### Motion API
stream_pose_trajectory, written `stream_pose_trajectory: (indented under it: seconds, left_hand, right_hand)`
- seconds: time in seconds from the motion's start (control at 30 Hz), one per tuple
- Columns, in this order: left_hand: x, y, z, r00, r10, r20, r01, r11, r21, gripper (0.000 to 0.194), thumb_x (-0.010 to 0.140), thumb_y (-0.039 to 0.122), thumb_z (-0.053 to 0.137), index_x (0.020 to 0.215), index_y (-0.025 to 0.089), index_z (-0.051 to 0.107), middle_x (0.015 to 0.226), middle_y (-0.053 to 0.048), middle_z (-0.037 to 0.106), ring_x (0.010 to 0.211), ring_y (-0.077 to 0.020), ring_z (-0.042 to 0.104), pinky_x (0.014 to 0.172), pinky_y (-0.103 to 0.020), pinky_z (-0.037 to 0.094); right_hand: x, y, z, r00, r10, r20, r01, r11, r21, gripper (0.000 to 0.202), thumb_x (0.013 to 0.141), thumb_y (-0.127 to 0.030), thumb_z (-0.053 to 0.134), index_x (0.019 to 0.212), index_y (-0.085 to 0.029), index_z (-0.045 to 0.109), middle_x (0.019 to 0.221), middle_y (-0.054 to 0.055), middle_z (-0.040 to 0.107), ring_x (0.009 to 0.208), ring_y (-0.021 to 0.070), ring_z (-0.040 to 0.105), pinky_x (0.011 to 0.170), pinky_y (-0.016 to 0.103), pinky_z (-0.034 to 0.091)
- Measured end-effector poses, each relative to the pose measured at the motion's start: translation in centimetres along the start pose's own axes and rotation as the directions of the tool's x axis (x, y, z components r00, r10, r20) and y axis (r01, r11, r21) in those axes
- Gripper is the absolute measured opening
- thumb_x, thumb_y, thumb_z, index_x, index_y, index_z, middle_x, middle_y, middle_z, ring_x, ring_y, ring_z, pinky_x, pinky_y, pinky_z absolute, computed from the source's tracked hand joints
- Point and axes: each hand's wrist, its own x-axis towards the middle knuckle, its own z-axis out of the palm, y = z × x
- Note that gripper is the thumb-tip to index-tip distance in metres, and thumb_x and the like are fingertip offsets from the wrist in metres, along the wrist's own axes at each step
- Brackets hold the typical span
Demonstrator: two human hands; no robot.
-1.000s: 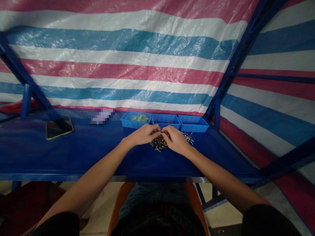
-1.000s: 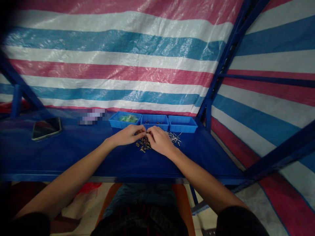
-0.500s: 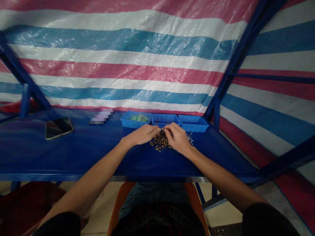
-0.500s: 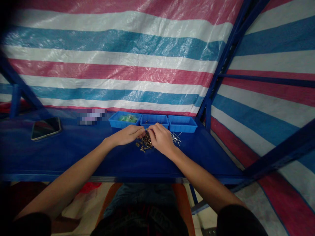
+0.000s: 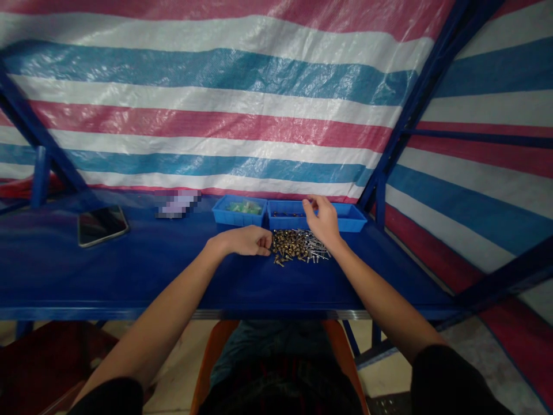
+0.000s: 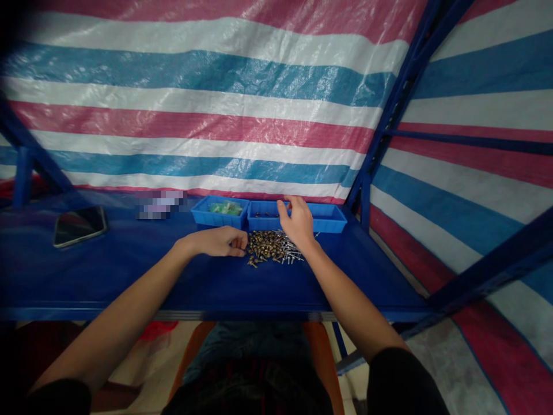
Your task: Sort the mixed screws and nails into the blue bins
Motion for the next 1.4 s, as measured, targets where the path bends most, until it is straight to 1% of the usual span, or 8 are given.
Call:
stream_pose_trajectory:
  seconds: [0.1,0.17,0.3,0.43,0.6,0.93,1.1,1.4]
  left_hand:
    - [0.0,0.4,-0.1,0.997,0.017,-0.076,-0.016,1.0,0.018,0.016,0.078,0.032,0.058,0.08,0.016,0.058,0.066,0.001,0.058,0.059,-0.0121,0.053,0.054,-0.022,0.037]
    - [0.0,0.7,-0.4,0.986,0.044,-0.161,-0.042,0.999,0.014,0.018,0.08,0.032,0.056,0.081,0.015,0.059,0.065,0.0,0.058,0.058,-0.0115,0.051,0.055,-0.022,0.037]
    - [-0.1,0.8,-1.1,0.925,0.095,-0.369,-0.099,0.995,0.008,0.021,0.084,0.032,0.05,0.082,0.014,0.061,0.066,0.0,0.056,0.059,-0.0107,0.049,0.058,-0.023,0.038]
    - [0.1,0.7,-1.4,0.87,0.077,-0.486,-0.095,0.995,-0.012,0.021,0.084,0.032,0.049,0.083,0.014,0.06,0.067,0.0,0.056,0.061,-0.0112,0.049,0.059,-0.024,0.038]
    - [0.4,0.9,-0.9,0.865,0.06,-0.499,-0.096,0.994,-0.047,0.025,0.086,0.035,0.046,0.081,0.014,0.059,0.066,0.0,0.056,0.06,-0.0124,0.05,0.056,-0.024,0.039]
    - [0.7,1.3,-0.5,0.848,0.06,-0.526,-0.06,0.998,0.017,0.035,0.091,0.038,0.036,0.065,0.017,0.049,0.059,0.001,0.051,0.057,-0.0129,0.049,0.057,-0.025,0.037]
    - [0.8,1.4,-0.5,0.857,0.056,-0.512,-0.059,0.998,0.011,0.04,0.092,0.038,0.033,0.062,0.017,0.048,0.058,0.001,0.052,0.057,-0.0129,0.05,0.059,-0.025,0.038]
    - [0.1,2.2,-0.6,0.856,0.132,-0.499,-0.108,0.991,0.077,0.028,0.092,0.036,0.039,0.085,0.016,0.056,0.064,0.002,0.055,0.059,-0.0128,0.052,0.059,-0.024,0.037]
  right_hand:
    - [-0.4,-0.1,-0.8,0.999,0.036,0.002,-0.036,0.997,0.069,0.032,0.09,-0.041,0.044,0.095,-0.015,0.063,0.079,0.006,0.062,0.072,0.0178,0.056,0.071,0.031,0.044]
    - [-0.6,-0.8,-0.8,0.998,0.018,0.062,-0.025,0.994,0.108,0.029,0.089,-0.038,0.046,0.094,-0.016,0.064,0.076,0.005,0.062,0.07,0.0168,0.056,0.069,0.03,0.044]
    - [-1.5,-2.8,-0.2,0.956,-0.151,0.25,0.118,0.983,0.144,0.02,0.085,-0.032,0.054,0.096,-0.018,0.064,0.072,0.001,0.06,0.073,0.0165,0.056,0.071,0.029,0.043]
    - [-2.8,-4.5,0.6,0.913,-0.248,0.324,0.231,0.969,0.089,0.019,0.083,-0.03,0.057,0.099,-0.019,0.062,0.08,0.003,0.06,0.079,0.0178,0.055,0.074,0.03,0.042]
    - [-3.5,-5.3,0.9,0.903,-0.263,0.339,0.278,0.961,0.004,0.015,0.086,-0.027,0.054,0.096,-0.018,0.061,0.085,0.005,0.061,0.081,0.0185,0.056,0.073,0.03,0.042]
    - [-3.5,-5.8,0.6,0.899,-0.269,0.345,0.282,0.959,0.013,0.016,0.085,-0.034,0.057,0.09,-0.019,0.06,0.078,0.002,0.061,0.075,0.0175,0.055,0.072,0.029,0.041]
    - [-3.7,-5.8,0.8,0.915,-0.239,0.326,0.252,0.968,0.003,0.012,0.087,-0.027,0.052,0.089,-0.02,0.061,0.076,0.003,0.061,0.073,0.0174,0.056,0.072,0.029,0.041]
    - [-3.3,-4.9,1.1,0.935,-0.158,0.318,0.141,0.987,0.076,0.023,0.093,-0.025,0.041,0.091,-0.02,0.063,0.089,0.006,0.067,0.086,0.0182,0.061,0.079,0.029,0.043]
